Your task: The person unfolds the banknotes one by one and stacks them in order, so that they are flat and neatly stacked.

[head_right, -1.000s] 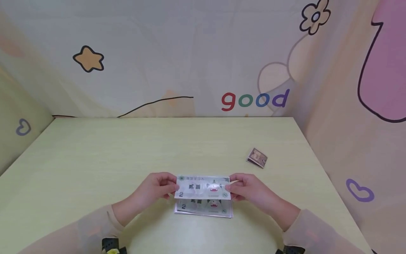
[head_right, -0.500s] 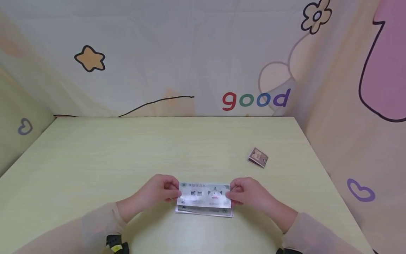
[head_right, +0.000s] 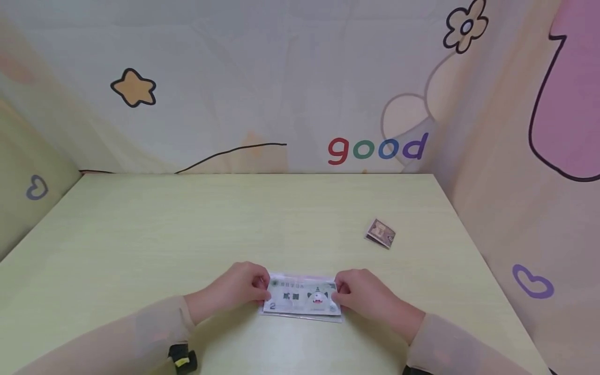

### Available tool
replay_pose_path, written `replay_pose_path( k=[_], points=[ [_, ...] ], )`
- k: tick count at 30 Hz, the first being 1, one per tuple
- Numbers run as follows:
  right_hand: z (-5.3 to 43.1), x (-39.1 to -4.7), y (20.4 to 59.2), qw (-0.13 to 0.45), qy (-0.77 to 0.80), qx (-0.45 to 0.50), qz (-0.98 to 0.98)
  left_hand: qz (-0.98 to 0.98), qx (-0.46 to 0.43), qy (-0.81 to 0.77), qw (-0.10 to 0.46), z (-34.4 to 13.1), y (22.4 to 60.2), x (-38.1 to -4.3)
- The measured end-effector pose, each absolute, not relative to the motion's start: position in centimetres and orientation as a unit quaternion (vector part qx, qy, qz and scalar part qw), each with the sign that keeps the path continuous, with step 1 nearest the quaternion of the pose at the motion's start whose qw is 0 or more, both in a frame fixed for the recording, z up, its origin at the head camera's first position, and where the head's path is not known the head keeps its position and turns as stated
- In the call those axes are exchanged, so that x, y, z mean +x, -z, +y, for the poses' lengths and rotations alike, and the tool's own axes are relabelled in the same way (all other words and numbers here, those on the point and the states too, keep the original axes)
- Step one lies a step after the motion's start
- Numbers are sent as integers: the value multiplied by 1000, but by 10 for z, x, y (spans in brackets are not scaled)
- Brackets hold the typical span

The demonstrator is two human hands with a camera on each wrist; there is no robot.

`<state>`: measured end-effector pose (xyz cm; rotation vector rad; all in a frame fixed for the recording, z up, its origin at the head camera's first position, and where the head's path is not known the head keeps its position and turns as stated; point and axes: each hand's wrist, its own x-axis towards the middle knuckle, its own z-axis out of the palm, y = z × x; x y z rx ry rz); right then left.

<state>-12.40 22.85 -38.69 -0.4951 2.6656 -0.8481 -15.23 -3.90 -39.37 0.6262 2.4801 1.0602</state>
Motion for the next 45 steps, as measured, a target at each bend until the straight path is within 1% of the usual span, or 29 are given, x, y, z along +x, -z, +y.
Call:
replay_pose_path(
  k=[7, 10, 18, 21, 24, 27, 30, 33, 37, 42, 45],
  points=[
    [222, -124, 386, 163, 237, -167, 943, 889, 212, -347, 211, -35, 391, -154],
    [216, -124, 385, 174, 210, -148, 951, 904, 214, -308, 207, -33, 389, -153],
    [208, -121, 383, 185, 186, -123, 957, 938, 245, -183, 161, -23, 383, -144],
    [207, -119, 382, 180, 173, -128, 960, 949, 252, -135, 132, -20, 383, -141],
    [206, -119, 382, 171, 157, -136, 963, 948, 300, -64, 82, -21, 384, -138],
    [205, -119, 381, 169, 145, -139, 965, 920, 391, 22, 27, -23, 387, -136],
    [205, -120, 382, 172, 142, -138, 965, 873, 478, 96, -12, -28, 388, -135],
    [206, -120, 382, 171, 140, -141, 965, 842, 526, 115, -22, -37, 386, -134],
    [208, -119, 381, 156, 136, -148, 967, 822, 563, 78, -24, -49, 384, -133],
    [213, -118, 379, 113, 97, -187, 971, 805, 589, 66, -35, -58, 385, -128],
    [218, -118, 377, 109, 85, -219, 966, 807, 586, 70, -23, -62, 385, -123]
  ],
)
